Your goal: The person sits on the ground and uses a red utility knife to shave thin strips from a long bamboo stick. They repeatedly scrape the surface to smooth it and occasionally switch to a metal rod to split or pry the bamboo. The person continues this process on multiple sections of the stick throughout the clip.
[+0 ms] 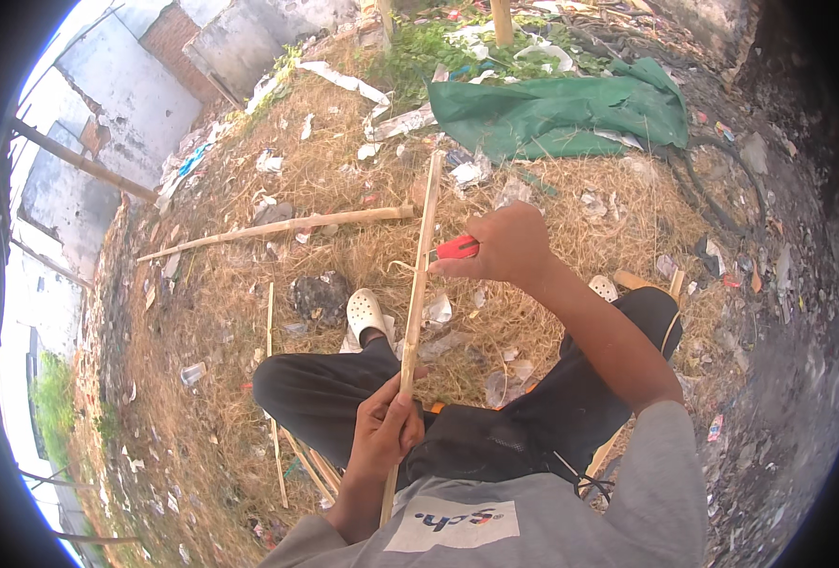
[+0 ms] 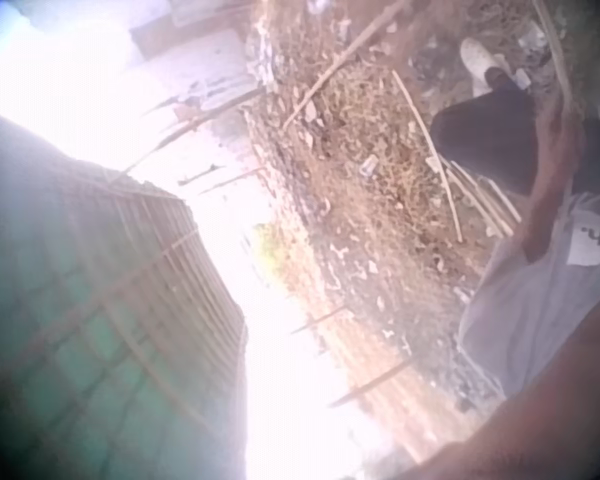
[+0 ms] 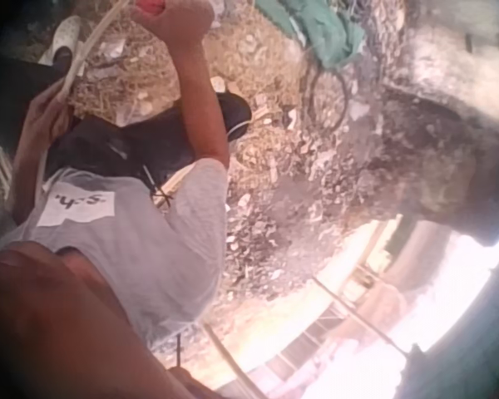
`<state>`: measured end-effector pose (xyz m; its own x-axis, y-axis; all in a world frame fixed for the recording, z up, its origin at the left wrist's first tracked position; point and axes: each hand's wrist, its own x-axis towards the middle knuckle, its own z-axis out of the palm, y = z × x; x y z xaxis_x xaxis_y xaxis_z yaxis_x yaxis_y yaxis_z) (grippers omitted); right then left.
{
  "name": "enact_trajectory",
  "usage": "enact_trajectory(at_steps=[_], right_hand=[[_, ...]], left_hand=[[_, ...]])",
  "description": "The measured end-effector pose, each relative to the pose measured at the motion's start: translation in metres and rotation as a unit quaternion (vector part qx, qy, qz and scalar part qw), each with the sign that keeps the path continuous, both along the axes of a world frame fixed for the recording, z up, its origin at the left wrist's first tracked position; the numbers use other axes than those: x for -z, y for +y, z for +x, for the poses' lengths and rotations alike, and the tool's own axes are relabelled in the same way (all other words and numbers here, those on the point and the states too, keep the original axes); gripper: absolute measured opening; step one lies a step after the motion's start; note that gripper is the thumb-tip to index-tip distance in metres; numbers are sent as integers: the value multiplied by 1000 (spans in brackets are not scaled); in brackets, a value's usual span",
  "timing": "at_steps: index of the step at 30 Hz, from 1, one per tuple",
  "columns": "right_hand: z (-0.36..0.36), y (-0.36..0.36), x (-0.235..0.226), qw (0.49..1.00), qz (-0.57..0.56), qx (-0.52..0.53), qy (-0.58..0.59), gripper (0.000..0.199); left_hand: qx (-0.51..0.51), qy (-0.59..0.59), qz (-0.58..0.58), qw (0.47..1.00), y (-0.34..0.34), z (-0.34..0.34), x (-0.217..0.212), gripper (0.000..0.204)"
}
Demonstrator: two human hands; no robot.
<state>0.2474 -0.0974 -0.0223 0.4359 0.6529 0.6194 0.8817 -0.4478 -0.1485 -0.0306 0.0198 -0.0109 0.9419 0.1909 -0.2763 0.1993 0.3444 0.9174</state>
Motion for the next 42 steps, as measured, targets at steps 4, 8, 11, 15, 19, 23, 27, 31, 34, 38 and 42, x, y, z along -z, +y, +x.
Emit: enact_trajectory(at_steps=[4,8,11,15,19,23,27,31,34,38,42], right_hand=[[12,-3,1,997,12,66,32,69],[33,-11,-1,994,25,103,-2,71],[62,-17,6,968,55,227,87,76],[105,-55,-15,910,101,319,243,82],[61,-51,-12,913,119,193,338,76],[-10,-45,1,790,221,-75,567,57],[-75,-45,0,387,494,-293,721,47],[-94,-51,-6,427,545,-186,697,44],[-91,-57,11,515,529,-90,668,28],[-96,-62,-4,550,534,-93,635,24],[-77,-87,-17,553,596,-68,578,23]], left_hand=[[10,13,-5,1000,-5,-6,-3,40],[24,20,-15,999,-11,-16,1,40],[69,35,-15,997,-15,-22,-1,40],[127,70,-53,988,-29,-54,-12,40],[-17,27,167,985,-8,-41,3,37],[-24,-66,496,865,5,-16,-2,38],[-73,-119,650,747,8,3,-3,40],[-83,-124,703,695,5,13,-8,43],[-71,-137,716,681,-2,15,-13,39],[-54,-139,714,684,-8,13,-20,36],[-30,-101,603,791,-5,12,-17,27]])
